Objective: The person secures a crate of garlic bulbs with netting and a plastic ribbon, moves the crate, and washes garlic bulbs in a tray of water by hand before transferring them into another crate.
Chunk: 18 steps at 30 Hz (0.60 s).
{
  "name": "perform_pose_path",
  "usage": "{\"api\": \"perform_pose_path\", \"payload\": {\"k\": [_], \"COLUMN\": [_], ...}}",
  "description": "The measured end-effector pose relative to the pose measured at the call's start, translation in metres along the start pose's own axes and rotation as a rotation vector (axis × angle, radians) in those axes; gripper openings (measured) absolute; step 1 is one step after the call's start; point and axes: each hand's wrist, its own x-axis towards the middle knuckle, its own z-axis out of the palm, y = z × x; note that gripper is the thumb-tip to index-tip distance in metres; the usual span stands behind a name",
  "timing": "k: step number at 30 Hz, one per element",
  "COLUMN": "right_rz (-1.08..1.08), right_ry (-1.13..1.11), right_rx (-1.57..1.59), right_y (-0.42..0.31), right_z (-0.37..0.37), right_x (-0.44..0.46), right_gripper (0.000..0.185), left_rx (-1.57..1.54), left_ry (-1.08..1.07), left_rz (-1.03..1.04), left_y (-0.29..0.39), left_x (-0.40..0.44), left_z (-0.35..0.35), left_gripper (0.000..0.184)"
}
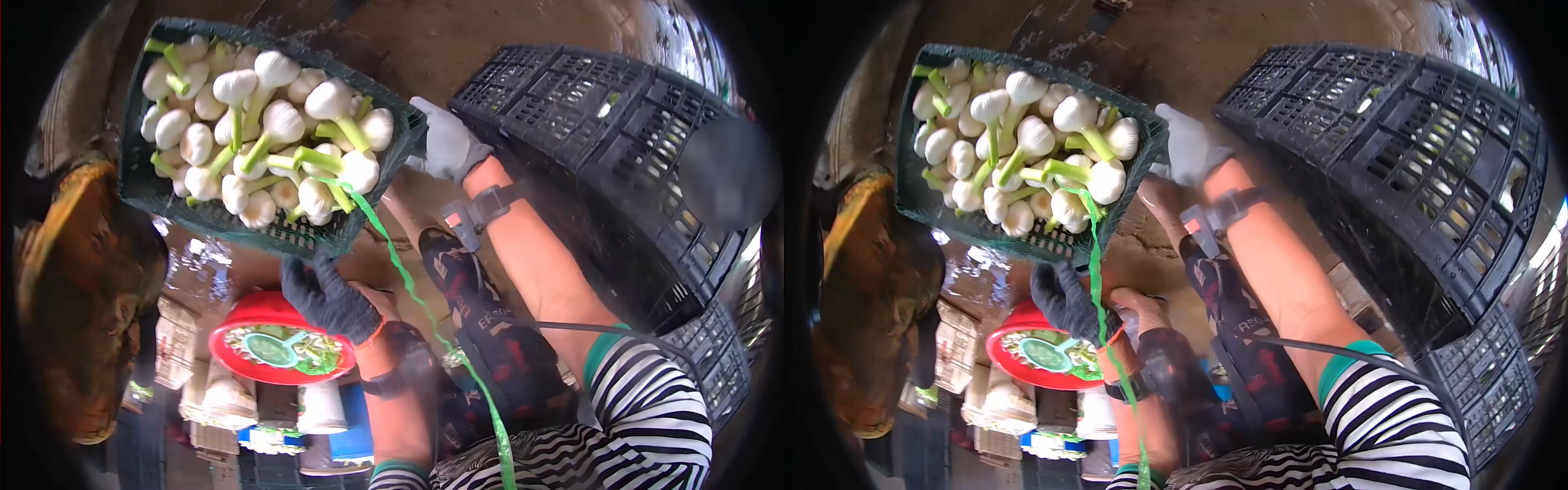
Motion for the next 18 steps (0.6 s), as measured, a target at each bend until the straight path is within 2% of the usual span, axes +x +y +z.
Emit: {"api": "perform_pose_path", "payload": {"k": [1,3,4,6,8,10,13,14,16,17,18], "right_rz": [-0.115,-0.193,-0.158,-0.096,-0.047,-0.267,-0.912,-1.131,-0.941,-0.815,-0.893], "right_ry": [0.052,0.068,0.026,-0.048,-0.113,-0.179,-0.245,-0.24,-0.163,-0.134,-0.055], "right_rx": [-0.189,-0.333,-0.291,-0.191,-0.074,-0.04,-0.368,-0.438,-0.574,-0.673,-0.71], "right_y": [0.001,0.002,0.008,0.011,0.011,0.033,0.037,0.035,0.029,0.024,0.028], "right_z": [0.0,-0.009,-0.02,-0.027,-0.026,-0.035,-0.033,-0.031,-0.033,-0.035,-0.035], "right_x": [-0.009,-0.011,-0.002,0.005,0.009,0.036,0.029,0.023,0.009,0.0,0.009], "right_gripper": [0.034,0.035,0.035,0.033,0.027,0.026,0.022,0.023,0.033,0.042,0.041], "left_rx": [0.462,0.499,0.505,0.284,0.24,0.427,0.731,0.901,1.262,1.29,1.307], "left_ry": [-0.09,-0.079,-0.072,-0.432,-0.914,-1.178,-1.439,-1.548,-1.742,-1.84,-1.902], "left_rz": [0.382,0.738,0.916,0.885,0.684,1.017,1.015,0.956,0.809,0.794,0.789], "left_y": [0.012,0.057,0.078,0.104,0.122,0.099,0.068,0.071,0.072,0.071,0.07], "left_x": [0.012,0.036,0.044,0.057,0.058,0.079,0.091,0.09,0.09,0.091,0.091], "left_z": [0.001,0.022,0.039,0.08,0.127,0.179,0.231,0.244,0.263,0.269,0.273], "left_gripper": [0.038,0.038,0.038,0.035,0.029,0.032,0.037,0.038,0.039,0.036,0.035]}}
